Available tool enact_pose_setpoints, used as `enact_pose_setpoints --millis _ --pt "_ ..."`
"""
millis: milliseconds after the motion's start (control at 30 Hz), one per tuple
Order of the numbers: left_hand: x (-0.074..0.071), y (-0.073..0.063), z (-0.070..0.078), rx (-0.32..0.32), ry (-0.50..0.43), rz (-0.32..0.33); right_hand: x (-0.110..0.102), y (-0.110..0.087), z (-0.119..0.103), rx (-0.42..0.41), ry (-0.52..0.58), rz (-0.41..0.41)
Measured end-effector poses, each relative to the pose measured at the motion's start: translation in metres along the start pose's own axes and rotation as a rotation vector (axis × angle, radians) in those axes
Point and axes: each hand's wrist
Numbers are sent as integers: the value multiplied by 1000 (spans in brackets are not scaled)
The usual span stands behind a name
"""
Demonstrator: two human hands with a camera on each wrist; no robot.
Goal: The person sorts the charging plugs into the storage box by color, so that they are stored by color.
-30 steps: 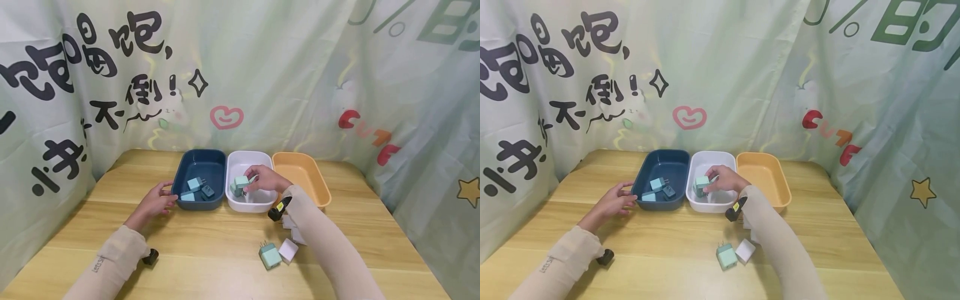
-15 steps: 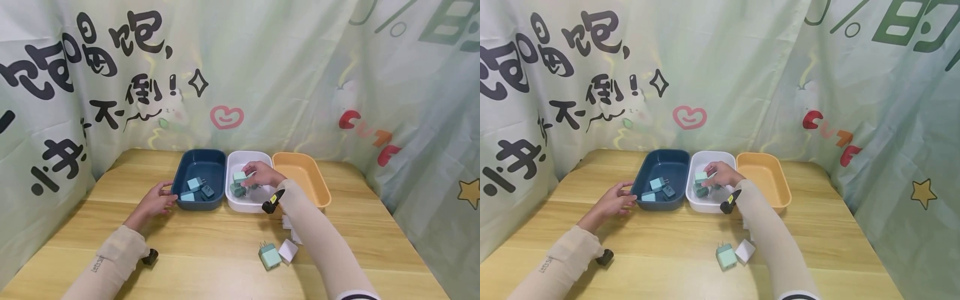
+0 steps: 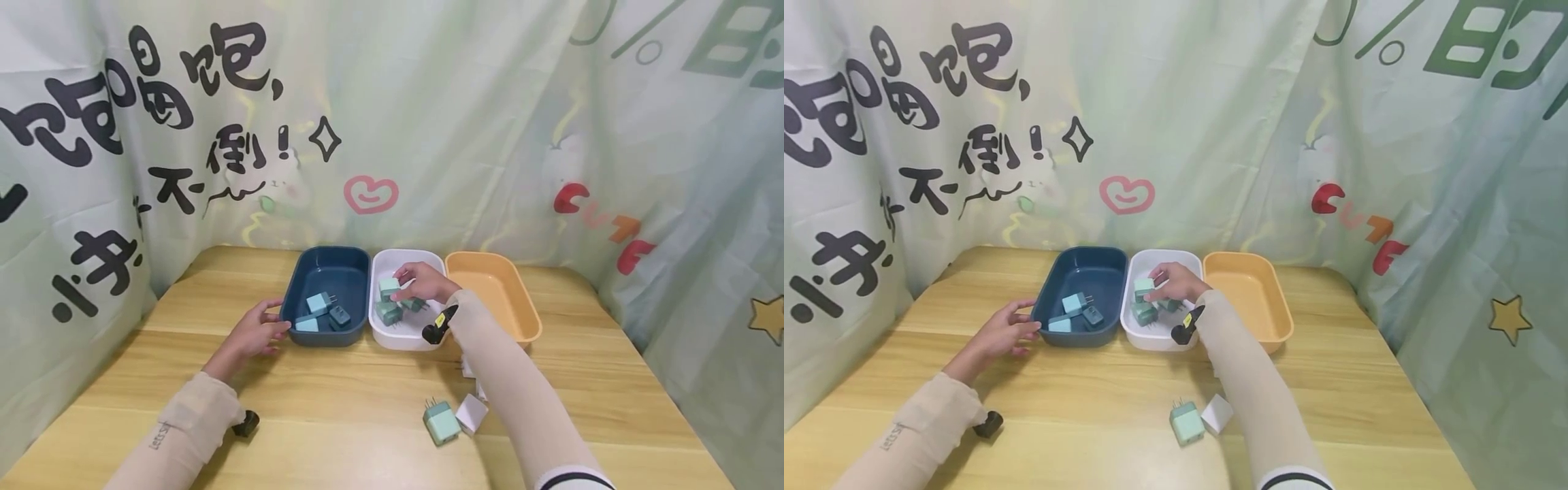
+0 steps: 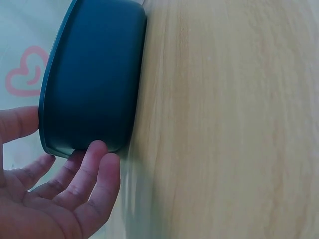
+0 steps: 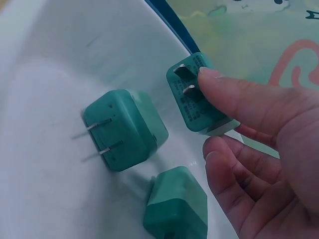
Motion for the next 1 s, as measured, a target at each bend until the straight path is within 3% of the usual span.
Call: enact_pose_setpoints --millis 533,1000 --pt "1 -1 2 -11 12 6 -1 6 6 61 1 33" --pt "1 -1 -1 -22 14 17 -9 4 4 61 44 3"
Point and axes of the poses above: each hand's wrist, its own y-axis towards the middle knuckle, its own x-axis out of the palm, z = x × y, and after that the axes turned 15 degrees about z, right-handed
